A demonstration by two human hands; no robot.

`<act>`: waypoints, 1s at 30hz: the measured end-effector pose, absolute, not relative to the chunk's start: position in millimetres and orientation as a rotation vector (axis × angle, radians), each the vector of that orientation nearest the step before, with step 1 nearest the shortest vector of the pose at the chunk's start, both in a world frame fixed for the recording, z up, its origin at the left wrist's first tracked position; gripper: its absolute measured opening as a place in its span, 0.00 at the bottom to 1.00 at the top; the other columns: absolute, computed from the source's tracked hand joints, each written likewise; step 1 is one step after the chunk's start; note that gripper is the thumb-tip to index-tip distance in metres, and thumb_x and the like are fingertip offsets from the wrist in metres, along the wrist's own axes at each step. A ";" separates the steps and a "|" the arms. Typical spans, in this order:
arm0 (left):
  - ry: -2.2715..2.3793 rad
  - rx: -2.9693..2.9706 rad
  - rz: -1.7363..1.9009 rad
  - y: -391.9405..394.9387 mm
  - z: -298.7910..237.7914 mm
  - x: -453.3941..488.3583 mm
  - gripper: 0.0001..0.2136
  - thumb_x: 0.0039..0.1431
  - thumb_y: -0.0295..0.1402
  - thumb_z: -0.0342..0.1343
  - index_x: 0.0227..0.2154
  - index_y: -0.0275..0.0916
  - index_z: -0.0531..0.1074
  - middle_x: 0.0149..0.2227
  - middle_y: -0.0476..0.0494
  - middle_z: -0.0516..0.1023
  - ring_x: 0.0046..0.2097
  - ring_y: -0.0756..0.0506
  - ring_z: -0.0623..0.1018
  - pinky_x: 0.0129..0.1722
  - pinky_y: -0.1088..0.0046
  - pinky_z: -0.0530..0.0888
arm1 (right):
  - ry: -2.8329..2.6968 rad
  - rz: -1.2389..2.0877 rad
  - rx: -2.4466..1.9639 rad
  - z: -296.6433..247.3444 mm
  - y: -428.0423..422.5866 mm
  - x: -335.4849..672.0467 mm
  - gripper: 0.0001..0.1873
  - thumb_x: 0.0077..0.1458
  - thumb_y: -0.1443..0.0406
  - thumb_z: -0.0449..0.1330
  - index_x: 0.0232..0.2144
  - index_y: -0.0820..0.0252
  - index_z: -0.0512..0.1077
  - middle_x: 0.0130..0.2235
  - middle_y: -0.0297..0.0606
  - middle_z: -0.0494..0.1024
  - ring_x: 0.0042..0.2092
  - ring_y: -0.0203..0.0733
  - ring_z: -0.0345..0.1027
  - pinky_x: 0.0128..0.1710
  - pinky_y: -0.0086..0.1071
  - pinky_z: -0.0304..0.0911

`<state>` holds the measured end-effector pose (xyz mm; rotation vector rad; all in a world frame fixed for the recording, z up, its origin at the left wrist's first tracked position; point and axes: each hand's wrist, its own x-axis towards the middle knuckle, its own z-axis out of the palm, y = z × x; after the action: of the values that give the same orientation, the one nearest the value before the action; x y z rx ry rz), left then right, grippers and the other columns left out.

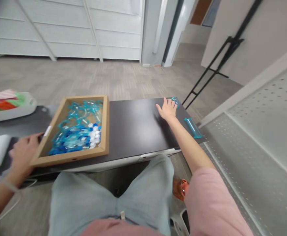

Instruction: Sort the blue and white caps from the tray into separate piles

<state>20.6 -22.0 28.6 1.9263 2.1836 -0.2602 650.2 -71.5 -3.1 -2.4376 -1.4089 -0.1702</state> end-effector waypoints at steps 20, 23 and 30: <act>2.202 2.080 0.370 -28.6 -5.9 7.3 0.30 0.78 0.38 0.50 0.77 0.33 0.73 0.78 0.18 0.71 0.78 0.21 0.69 0.75 0.39 0.69 | -2.537 0.385 -1.572 29.7 -1.8 299.1 0.28 0.68 0.64 0.73 0.68 0.60 0.78 0.64 0.52 0.86 0.67 0.62 0.80 0.68 0.51 0.72; 2.189 2.094 0.384 -28.3 -7.5 7.4 0.31 0.78 0.39 0.51 0.77 0.32 0.73 0.78 0.17 0.70 0.78 0.21 0.68 0.75 0.40 0.68 | -2.527 0.410 -1.546 30.0 3.2 299.2 0.25 0.67 0.65 0.72 0.65 0.61 0.81 0.60 0.50 0.88 0.63 0.59 0.82 0.66 0.48 0.73; 2.181 2.113 0.415 -26.8 -12.5 6.2 0.30 0.77 0.40 0.51 0.75 0.32 0.74 0.77 0.18 0.71 0.77 0.22 0.68 0.74 0.42 0.68 | -2.223 0.623 -1.510 46.0 12.4 303.4 0.13 0.74 0.62 0.64 0.51 0.58 0.89 0.56 0.46 0.90 0.64 0.56 0.80 0.72 0.47 0.69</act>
<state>6.2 -26.8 -12.5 2.1135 2.1807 0.4154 303.4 12.4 46.0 -1.5096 -2.2231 0.6226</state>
